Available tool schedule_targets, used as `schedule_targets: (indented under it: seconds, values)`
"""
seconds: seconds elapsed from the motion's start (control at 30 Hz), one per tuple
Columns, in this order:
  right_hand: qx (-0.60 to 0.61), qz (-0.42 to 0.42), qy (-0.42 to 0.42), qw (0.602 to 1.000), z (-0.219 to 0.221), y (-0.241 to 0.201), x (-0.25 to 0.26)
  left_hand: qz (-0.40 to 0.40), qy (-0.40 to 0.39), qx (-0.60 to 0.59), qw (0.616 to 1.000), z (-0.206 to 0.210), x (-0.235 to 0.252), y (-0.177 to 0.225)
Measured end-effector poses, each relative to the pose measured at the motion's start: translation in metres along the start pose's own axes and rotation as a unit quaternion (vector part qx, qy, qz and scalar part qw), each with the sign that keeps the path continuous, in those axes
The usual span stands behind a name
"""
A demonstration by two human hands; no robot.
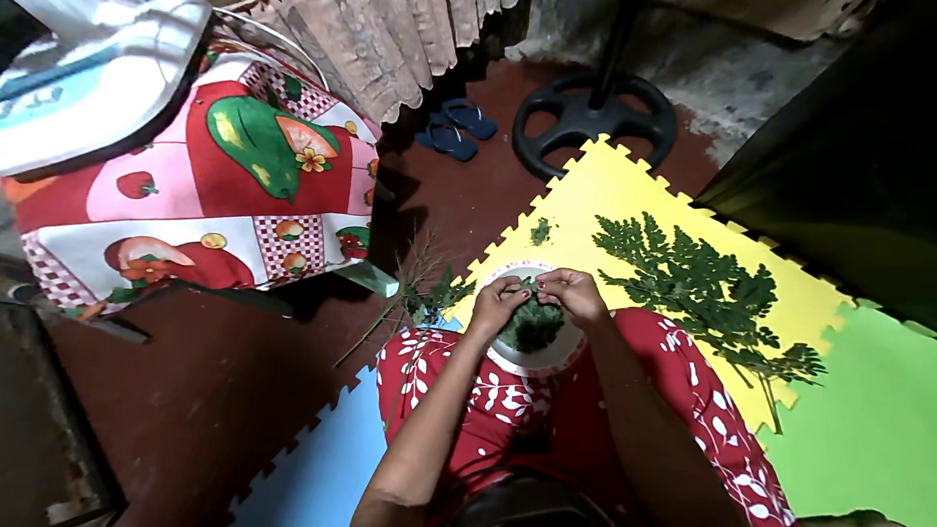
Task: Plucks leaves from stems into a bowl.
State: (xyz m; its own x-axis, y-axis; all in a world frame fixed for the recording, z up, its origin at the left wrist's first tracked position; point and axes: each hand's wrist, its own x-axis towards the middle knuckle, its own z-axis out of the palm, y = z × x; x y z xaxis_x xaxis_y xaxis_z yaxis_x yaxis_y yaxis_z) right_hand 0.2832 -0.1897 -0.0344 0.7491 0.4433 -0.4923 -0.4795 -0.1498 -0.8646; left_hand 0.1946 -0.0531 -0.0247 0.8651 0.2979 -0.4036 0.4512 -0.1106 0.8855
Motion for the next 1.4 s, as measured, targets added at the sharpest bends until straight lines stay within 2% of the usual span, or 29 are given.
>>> schedule_targets:
  seconds: [0.23,0.33,0.47,0.53,0.67,0.73,0.8,0.9,1.07,1.17,1.23,1.3,1.4]
  values:
    - [-0.01,-0.006,-0.015,1.0,0.004,0.002,0.001,0.0,0.007,0.06,0.998,0.002,0.012,0.002]
    - [-0.053,-0.025,-0.053,0.997,0.004,0.002,0.001,0.0,0.003,0.105,0.995,0.002,0.014,0.002]
    - [-0.073,-0.048,-0.064,0.994,0.005,0.003,0.001,0.003,-0.022,0.159,0.987,0.0,0.012,0.011]
    - [-0.03,-0.055,-0.078,0.995,0.002,0.0,-0.002,0.012,-0.039,0.128,0.991,-0.002,0.012,0.013]
    - [0.089,-0.047,-0.095,0.99,-0.006,-0.002,-0.004,0.026,-0.07,-0.063,0.995,-0.005,0.016,0.02]
    - [0.08,-0.033,-0.071,0.994,-0.006,-0.004,-0.003,0.019,-0.057,-0.096,0.994,-0.008,0.031,0.028]
    - [-0.028,-0.045,-0.06,0.997,-0.006,-0.003,0.0,0.022,-0.029,-0.043,0.998,-0.008,0.06,0.029]
    - [-0.206,-0.017,-0.103,0.973,-0.001,-0.007,0.002,0.025,-0.005,0.143,0.989,0.002,0.112,0.03]
    - [-0.254,0.03,-0.152,0.955,0.002,-0.015,0.005,0.021,-0.038,0.333,0.942,0.039,0.181,0.016]
    - [-0.258,0.023,-0.132,0.957,-0.002,-0.016,0.007,-0.01,-0.092,0.413,0.906,0.048,0.192,0.013]
    - [-0.244,0.015,-0.099,0.965,-0.004,-0.014,0.01,-0.004,-0.088,0.426,0.9,0.042,0.182,0.019]
    - [-0.198,0.013,-0.052,0.979,-0.003,-0.011,0.012,0.012,-0.066,0.387,0.92,0.027,0.164,0.024]
    - [-0.11,-0.028,0.015,0.993,-0.004,-0.005,0.011,0.026,-0.051,0.256,0.965,0.002,0.123,0.034]
